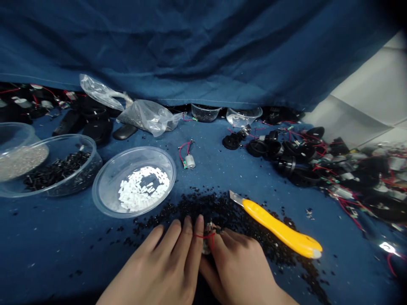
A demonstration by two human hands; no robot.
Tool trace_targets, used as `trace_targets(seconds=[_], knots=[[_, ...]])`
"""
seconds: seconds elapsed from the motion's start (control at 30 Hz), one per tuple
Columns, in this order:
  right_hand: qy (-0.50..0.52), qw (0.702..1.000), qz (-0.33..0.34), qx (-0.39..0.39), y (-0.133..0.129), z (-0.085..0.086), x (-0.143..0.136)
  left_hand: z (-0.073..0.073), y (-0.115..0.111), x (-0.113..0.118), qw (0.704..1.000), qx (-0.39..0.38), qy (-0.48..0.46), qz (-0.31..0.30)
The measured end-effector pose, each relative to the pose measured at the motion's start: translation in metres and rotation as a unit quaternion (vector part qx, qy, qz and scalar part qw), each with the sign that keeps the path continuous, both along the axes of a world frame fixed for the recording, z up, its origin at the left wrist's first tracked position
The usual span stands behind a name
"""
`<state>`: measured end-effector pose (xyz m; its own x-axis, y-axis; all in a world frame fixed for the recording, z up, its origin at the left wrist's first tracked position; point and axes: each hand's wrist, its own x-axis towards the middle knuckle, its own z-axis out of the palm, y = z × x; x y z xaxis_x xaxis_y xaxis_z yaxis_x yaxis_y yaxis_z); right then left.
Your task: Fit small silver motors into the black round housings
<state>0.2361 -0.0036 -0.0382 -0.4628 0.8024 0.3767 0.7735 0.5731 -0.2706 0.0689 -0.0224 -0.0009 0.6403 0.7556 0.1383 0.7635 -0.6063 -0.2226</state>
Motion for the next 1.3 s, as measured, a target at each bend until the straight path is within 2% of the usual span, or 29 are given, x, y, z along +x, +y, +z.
trace_targets(seconds=[0.3,0.7,0.9,1.07,1.3], knots=[[-0.021,0.999,0.003,-0.042,-0.001,0.001,0.001,-0.008,0.008,0.004,0.998,0.066,-0.012,-0.009],[-0.035,0.999,-0.034,-0.024,0.000,0.003,-0.006,-0.015,0.009,0.004,0.999,0.044,0.007,0.003],[-0.043,0.998,-0.040,0.003,0.002,0.005,-0.008,-0.020,0.013,0.006,0.998,0.063,-0.003,0.010],[-0.057,0.998,-0.039,0.006,0.001,0.007,-0.008,-0.018,0.011,0.006,0.998,0.064,0.006,0.008],[-0.061,0.997,-0.041,-0.029,0.002,0.006,-0.007,-0.013,0.015,0.009,0.999,0.050,0.018,0.005]])
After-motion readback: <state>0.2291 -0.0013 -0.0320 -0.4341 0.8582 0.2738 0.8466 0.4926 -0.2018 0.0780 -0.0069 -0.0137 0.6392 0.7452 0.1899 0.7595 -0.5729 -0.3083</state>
